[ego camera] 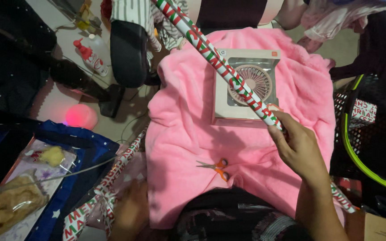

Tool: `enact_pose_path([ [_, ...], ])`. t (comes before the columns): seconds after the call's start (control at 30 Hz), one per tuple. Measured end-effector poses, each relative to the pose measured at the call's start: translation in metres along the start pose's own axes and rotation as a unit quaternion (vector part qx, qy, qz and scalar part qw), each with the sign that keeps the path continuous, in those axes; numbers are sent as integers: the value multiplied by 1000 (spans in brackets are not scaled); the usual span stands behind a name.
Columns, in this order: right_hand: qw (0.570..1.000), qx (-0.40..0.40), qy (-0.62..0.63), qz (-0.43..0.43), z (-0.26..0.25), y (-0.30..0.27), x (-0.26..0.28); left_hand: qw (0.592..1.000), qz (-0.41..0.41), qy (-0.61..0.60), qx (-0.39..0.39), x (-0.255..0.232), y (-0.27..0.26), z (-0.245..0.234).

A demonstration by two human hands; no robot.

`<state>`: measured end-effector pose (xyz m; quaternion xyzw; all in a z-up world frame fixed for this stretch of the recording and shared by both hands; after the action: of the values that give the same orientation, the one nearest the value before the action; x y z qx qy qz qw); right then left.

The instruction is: The person wraps a small boxed fan with Christmas-themed wrapping paper. They unroll the paper, place the box on it, fold the paper around the box, and secure the folds with tape. Scissors are used to cut tape.

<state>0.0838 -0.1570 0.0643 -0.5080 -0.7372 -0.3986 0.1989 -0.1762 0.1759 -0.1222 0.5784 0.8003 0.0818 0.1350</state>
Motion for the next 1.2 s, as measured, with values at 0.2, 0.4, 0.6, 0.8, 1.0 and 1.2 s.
enact_pose_path([
  [0.2,990,35,128,53,10,-5,-7,988,-81,-53,121,-34,61,-49],
  [0.4,993,19,103,56,20,-14,-4,884,0,-461,-77,-134,130,-120],
  [0.6,995,4,88,52,13,-15,-6,828,26,-559,-42,-175,153,-113],
  [0.8,995,-4,87,51,6,-11,-9,893,-115,-434,-44,-91,121,-60],
  [1.0,994,31,97,34,25,-11,5,970,-99,-136,-178,30,41,-61],
  [1.2,994,49,100,25,40,-12,19,968,-123,111,-189,50,-48,-58],
])
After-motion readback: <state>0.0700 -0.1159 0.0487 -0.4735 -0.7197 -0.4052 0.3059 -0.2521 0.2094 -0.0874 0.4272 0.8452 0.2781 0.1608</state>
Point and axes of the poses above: each hand's wrist, its own y-axis towards the middle knuckle, its own z-axis out of the palm, x = y × z, the point moved 9 cm from there along y, towards the middle knuckle, and after that the axes turned 15 degrees about -x, right-handed, at the moved point
